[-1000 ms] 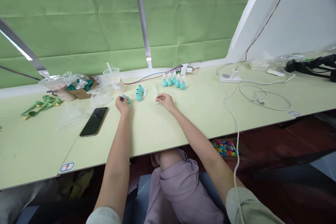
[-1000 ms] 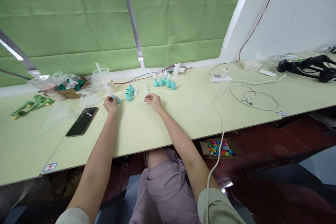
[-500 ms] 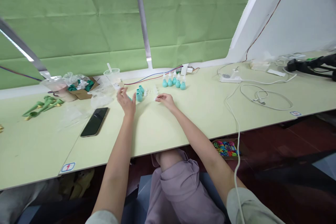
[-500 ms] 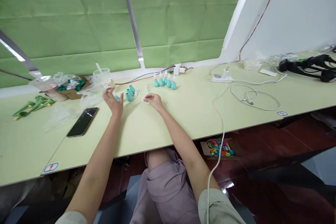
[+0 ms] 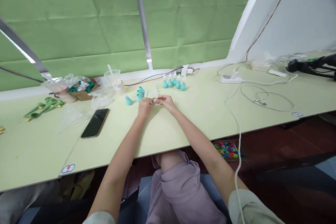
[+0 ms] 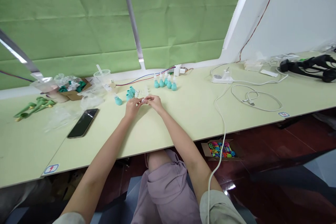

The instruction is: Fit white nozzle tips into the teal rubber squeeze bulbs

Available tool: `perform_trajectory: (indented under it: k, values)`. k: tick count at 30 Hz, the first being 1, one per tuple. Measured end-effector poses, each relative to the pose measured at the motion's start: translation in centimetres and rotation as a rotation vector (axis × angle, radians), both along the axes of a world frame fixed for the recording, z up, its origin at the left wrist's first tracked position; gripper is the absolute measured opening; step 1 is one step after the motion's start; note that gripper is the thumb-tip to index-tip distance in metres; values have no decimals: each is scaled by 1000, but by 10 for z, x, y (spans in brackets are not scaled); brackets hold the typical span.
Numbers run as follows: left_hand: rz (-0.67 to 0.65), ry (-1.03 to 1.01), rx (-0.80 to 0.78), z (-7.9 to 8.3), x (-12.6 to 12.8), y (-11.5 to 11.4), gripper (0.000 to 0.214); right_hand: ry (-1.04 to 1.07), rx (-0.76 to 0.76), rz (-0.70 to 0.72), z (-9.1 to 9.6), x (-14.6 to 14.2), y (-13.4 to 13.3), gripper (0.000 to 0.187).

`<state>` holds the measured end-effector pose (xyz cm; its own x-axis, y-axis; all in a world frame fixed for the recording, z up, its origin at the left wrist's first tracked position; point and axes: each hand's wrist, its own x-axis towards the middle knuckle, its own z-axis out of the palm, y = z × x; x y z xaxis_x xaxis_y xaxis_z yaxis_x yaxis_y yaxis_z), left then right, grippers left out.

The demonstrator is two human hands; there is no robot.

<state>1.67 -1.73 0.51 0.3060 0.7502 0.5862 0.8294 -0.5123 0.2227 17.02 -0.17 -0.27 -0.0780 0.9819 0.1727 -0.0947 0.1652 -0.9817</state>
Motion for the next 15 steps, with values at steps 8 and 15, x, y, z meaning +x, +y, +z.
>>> perform_trajectory:
  k: [8, 15]
  values:
    - [114, 21, 30, -3, 1, 1, 22, -164, 138, -125, -7, -8, -3, 19]
    - [133, 70, 88, -6, -1, 1, 22, -208, 153, -254, -4, -14, -15, 12]
